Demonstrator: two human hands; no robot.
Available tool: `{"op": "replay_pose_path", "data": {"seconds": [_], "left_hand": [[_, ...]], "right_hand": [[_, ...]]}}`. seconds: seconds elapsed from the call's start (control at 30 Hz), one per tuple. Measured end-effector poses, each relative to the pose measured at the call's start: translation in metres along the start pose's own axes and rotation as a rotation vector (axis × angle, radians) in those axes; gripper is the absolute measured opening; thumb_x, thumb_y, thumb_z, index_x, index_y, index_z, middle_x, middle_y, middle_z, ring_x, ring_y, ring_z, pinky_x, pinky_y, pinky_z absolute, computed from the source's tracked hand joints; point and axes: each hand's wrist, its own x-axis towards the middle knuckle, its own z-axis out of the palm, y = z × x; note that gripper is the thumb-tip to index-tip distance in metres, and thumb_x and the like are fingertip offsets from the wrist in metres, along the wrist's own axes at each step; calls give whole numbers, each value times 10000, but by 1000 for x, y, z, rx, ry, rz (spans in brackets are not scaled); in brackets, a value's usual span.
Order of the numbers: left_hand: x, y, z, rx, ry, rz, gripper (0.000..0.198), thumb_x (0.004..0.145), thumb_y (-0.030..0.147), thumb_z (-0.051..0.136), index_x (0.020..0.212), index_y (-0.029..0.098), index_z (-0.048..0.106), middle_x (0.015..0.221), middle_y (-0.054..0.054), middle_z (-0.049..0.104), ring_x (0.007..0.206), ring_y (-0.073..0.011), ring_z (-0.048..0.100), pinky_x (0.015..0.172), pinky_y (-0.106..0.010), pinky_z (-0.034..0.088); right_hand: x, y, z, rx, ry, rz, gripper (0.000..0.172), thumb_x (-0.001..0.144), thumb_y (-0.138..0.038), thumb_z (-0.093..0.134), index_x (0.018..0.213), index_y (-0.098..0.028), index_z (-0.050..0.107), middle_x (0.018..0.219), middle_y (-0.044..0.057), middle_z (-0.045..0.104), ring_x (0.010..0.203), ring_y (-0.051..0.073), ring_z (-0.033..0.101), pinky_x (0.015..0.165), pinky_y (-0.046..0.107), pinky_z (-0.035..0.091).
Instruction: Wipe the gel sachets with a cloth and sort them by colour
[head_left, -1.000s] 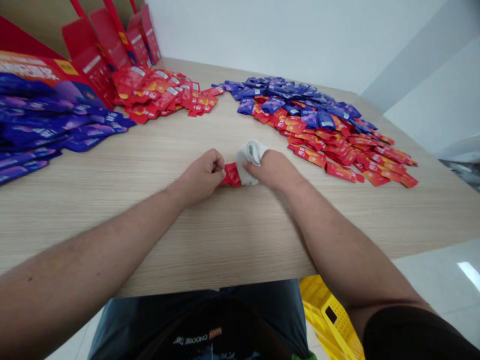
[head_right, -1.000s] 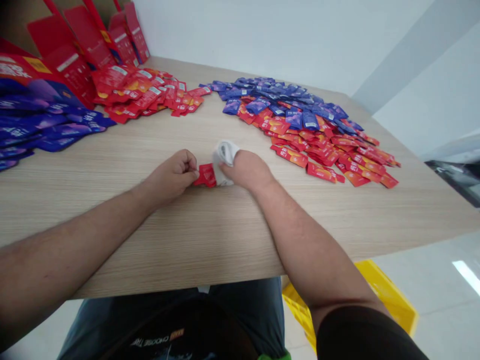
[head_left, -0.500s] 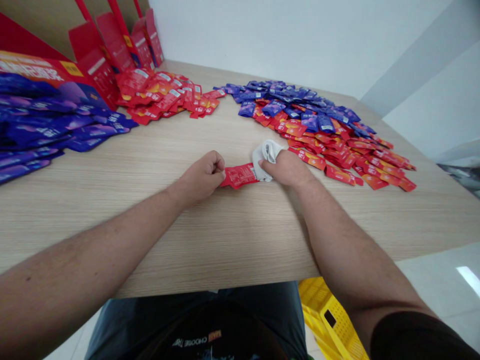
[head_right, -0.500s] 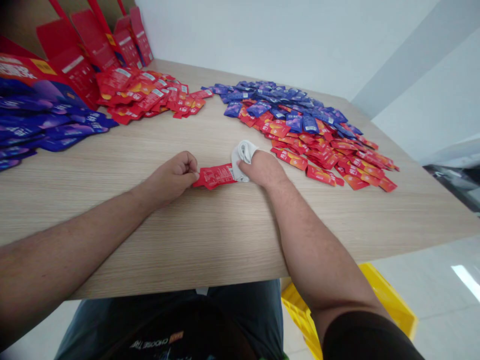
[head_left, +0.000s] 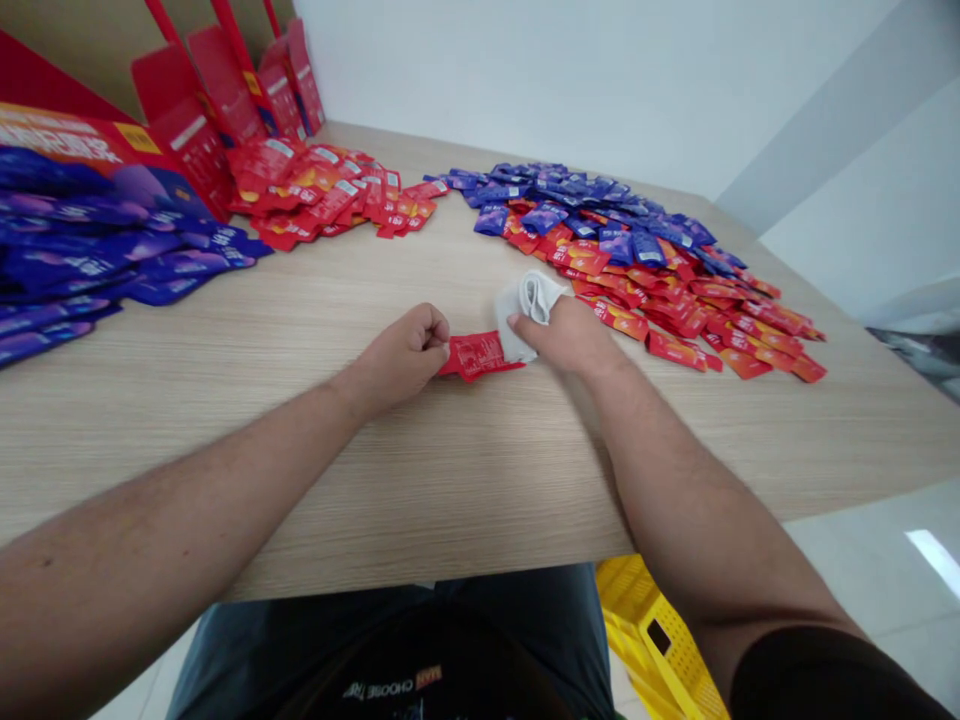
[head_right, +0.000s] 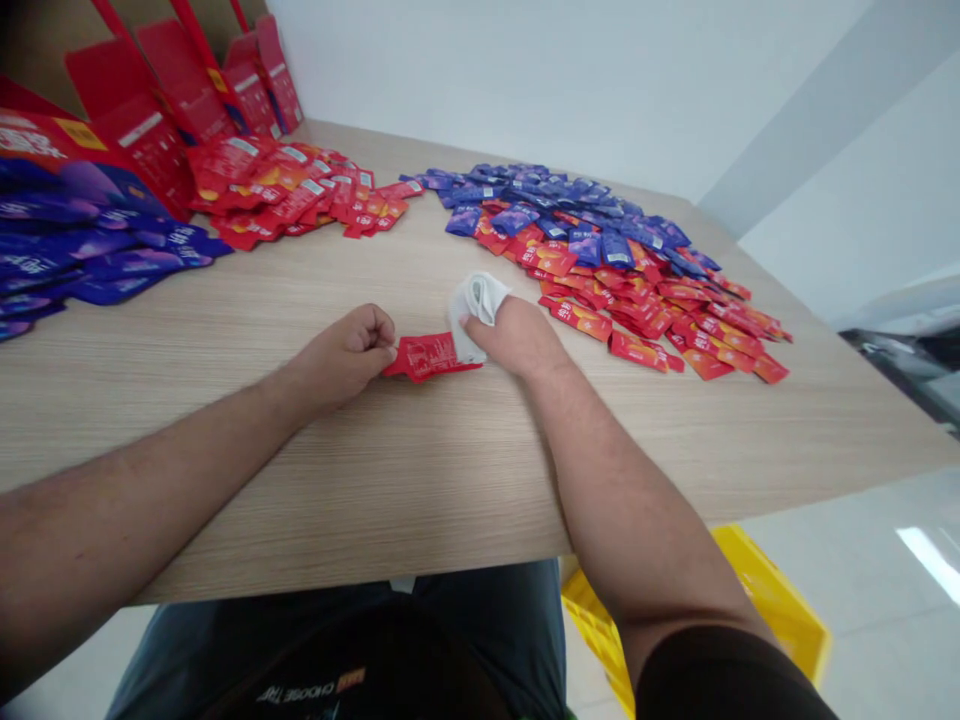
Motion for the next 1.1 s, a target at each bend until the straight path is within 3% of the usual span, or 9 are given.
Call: {"op": "replay_pose_path", "data": {"seconds": [0.13,0.33,0.5,0.7,0.87,0.97,1.1], "left_hand": [[0,0,1,-30,-20,5,201,697,87,579,833,217,510,611,45,462,541,-126,404,509,-257,305],[3,-12,-1,-221,77,-27,187,697,106,593,813,222,504,613,39,500,521,-126,482,473,-234,337],[7,-3,-18,-533,132,-105,221,699,130,599,830,221,447,663,49,551,586,-129,592,548,-258,512],[35,11,-72,-557,413,-22,262,667,99,629,828,208,453,695,74,479,587,-73,536,603,-259,574],[88,6,-133,-471,642,61,272,657,59,583,815,215,426,715,57,479,599,-82,516,549,-242,504],[121,1,-168,-359,759,91,227,752,90,574,815,210,392,716,58,450,664,-65,503,600,-220,441],[141,-12,-199,-100,775,-102,245,910,159,486,774,211,290,677,60,416,693,-68,491,667,-261,381]], "right_hand": [[-3,-14,6,21,-131,-155,476,888,-568,539,1068,-164,713,999,135,749,924,260,700,773,314,504],[22,35,7,28,44,219,529,896,-523,530,1178,-101,678,1139,216,715,1068,313,682,809,341,506],[28,40,16,77,27,222,541,904,-554,503,1136,-106,699,1075,225,730,1038,325,693,769,342,499],[35,38,25,63,15,226,601,906,-597,454,1155,-111,702,1064,228,733,1027,327,697,768,354,495],[41,39,29,16,-15,232,649,903,-640,410,1134,-116,714,1049,233,732,992,332,706,750,367,497],[41,38,29,1,-25,232,665,904,-645,395,1100,-103,724,1042,247,728,984,347,706,739,378,497],[41,36,27,-3,-47,253,679,908,-651,389,1079,-90,731,1023,253,729,978,348,707,737,379,501]]}}
